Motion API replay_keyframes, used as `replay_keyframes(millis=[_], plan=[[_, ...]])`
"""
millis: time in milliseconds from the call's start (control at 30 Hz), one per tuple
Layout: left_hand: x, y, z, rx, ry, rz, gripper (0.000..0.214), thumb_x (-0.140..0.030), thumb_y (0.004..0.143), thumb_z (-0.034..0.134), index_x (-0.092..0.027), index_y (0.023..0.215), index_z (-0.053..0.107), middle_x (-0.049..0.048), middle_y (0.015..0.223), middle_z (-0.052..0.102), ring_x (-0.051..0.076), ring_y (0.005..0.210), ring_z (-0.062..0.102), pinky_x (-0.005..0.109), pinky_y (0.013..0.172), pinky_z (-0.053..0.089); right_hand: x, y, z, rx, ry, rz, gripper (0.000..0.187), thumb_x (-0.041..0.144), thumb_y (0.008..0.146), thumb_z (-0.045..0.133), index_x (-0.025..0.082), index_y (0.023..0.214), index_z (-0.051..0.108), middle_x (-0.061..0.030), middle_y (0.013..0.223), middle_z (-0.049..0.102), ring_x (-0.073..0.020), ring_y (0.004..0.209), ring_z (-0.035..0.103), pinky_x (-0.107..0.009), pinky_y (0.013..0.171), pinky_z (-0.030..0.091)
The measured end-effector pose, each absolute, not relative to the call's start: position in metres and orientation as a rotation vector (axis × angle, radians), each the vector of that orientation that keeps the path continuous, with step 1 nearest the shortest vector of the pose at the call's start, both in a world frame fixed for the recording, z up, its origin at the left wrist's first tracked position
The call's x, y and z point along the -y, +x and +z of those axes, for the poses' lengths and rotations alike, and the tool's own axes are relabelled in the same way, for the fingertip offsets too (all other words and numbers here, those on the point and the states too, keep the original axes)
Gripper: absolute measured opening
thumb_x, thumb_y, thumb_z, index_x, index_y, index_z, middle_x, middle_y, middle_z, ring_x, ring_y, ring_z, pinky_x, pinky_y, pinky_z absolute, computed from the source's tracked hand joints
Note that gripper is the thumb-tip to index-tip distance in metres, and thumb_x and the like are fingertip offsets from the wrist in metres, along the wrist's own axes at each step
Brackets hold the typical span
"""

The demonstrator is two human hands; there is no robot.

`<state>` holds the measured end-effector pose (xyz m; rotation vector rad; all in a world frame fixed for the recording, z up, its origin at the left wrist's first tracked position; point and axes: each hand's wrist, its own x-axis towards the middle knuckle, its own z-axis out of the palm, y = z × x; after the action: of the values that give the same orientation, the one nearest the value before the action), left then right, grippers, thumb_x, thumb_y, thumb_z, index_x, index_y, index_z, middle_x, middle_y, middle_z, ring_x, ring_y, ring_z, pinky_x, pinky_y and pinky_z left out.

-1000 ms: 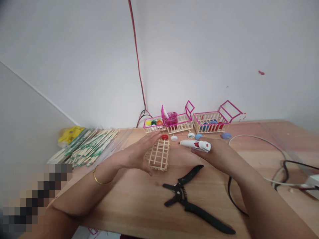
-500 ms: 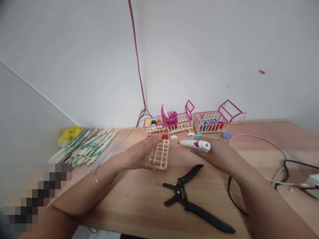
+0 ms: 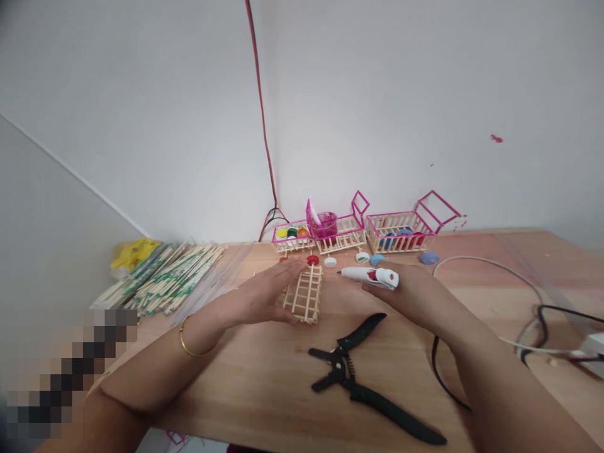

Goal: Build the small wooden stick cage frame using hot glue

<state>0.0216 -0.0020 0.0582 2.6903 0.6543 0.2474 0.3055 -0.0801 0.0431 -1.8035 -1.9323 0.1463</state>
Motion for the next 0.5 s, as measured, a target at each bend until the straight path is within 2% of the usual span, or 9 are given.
replay_keyframes(millis=[100,233,367,500], plan=[[0.002,0.021,0.059,-0.608,2.662,0.283,0.106,-0.037,0.064,0.079,-0.021,0.147,0.015,0.0164,0.153,0.021,0.029,0.142,0.018,0.048,0.115,0.023,0.08,0.308,0.044,1.952,-1.817,0.272,0.026,0.045,0.081,0.051,0.023,0.084,0.065,-0.0059,0.077,0.071,-0.0236,0.068,0.064,-0.033,0.059,0.047],[0.002,0.022,0.062,-0.605,2.633,0.343,0.107,-0.042,0.065,0.077,-0.022,0.148,0.013,0.0169,0.154,0.016,0.03,0.143,0.013,0.049,0.116,0.02,0.079,0.311,0.041,2.013,-1.814,0.242,0.023,0.043,0.078,0.056,0.022,0.084,0.06,-0.0072,0.082,0.068,-0.0235,0.07,0.061,-0.033,0.06,0.045],[0.001,0.023,0.06,-0.634,2.666,0.314,0.098,-0.04,0.071,0.074,-0.021,0.147,0.015,0.0165,0.153,0.021,0.028,0.143,0.016,0.049,0.116,0.019,0.075,0.316,0.028,2.138,-1.789,0.167,0.02,0.036,0.076,0.058,0.021,0.088,0.062,-0.0085,0.088,0.067,-0.0237,0.076,0.061,-0.034,0.065,0.046],[0.001,0.023,0.06,-0.636,2.671,0.28,0.096,-0.042,0.072,0.072,-0.02,0.147,0.016,0.0159,0.152,0.025,0.027,0.142,0.02,0.047,0.115,0.022,0.072,0.327,0.014,2.162,-1.788,0.089,0.026,0.029,0.075,0.058,0.019,0.098,0.065,-0.0115,0.098,0.066,-0.0255,0.082,0.062,-0.036,0.071,0.047]])
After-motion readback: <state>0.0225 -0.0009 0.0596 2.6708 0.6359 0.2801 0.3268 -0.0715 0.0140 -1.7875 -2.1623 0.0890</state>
